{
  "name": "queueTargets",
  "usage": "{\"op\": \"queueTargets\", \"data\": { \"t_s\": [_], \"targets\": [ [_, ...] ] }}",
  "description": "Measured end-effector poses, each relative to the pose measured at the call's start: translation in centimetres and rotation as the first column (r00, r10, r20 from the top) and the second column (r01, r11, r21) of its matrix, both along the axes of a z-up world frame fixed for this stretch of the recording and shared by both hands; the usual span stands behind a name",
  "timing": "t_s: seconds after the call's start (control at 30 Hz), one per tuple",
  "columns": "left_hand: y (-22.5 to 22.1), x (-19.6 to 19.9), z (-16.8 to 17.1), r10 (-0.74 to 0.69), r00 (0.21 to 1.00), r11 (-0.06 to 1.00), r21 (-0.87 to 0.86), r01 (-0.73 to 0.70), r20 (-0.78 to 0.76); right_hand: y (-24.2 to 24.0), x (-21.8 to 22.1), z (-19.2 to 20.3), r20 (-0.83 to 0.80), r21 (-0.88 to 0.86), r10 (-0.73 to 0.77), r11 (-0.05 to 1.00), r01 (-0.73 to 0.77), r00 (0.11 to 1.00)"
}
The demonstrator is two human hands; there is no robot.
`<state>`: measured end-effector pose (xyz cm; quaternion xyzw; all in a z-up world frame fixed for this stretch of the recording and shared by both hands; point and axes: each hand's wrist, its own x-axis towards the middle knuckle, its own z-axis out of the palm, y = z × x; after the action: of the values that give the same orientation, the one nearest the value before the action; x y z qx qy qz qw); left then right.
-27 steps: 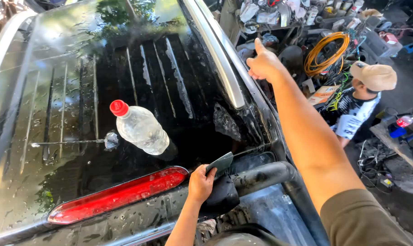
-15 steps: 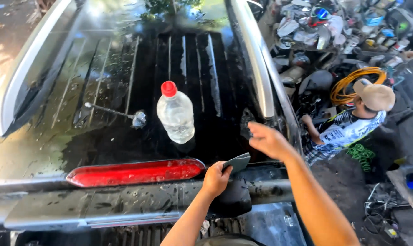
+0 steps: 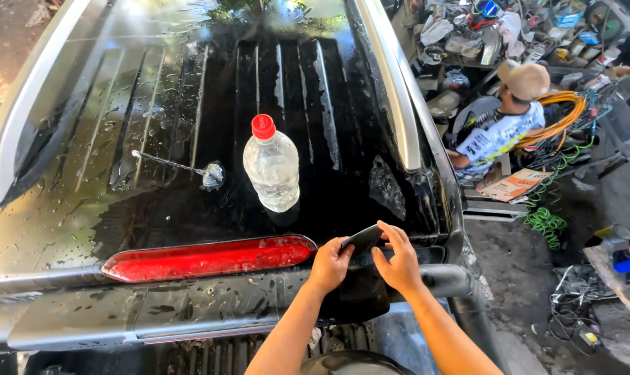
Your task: Sand and prepare the roof of a pickup truck using sandpaper and water.
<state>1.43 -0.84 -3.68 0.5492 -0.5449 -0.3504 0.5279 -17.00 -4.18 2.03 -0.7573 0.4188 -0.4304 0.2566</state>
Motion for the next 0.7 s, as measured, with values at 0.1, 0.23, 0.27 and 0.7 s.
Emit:
{"op": "queueTargets", "data": {
  "t_s": [0.1,0.23,0.27,0.7],
  "targets": [
    [0.3,0.0,-0.2,-0.009,1.000,1.000,-0.004,0.009,-0.021,0.0,0.0,-0.4,-0.013,-0.013,-0.026,1.000,0.025,1.000],
    [0.1,0.1,0.2,-0.012,0.999,1.000,-0.006,0.011,-0.034,-0.1,-0.1,-0.6,-0.030,-0.012,-0.039,0.999,0.039,0.999],
    [0.2,0.1,0.4,-0.016,0.999,1.000,0.000,0.016,-0.028,0.0,-0.1,-0.7,-0.021,-0.014,-0.039,0.999,0.039,0.999],
    [0.4,0.1,0.9,-0.022,0.999,1.000,0.003,0.022,-0.038,-0.2,-0.1,-1.0,-0.010,0.056,-0.053,0.997,0.053,0.999]
  ]
}}
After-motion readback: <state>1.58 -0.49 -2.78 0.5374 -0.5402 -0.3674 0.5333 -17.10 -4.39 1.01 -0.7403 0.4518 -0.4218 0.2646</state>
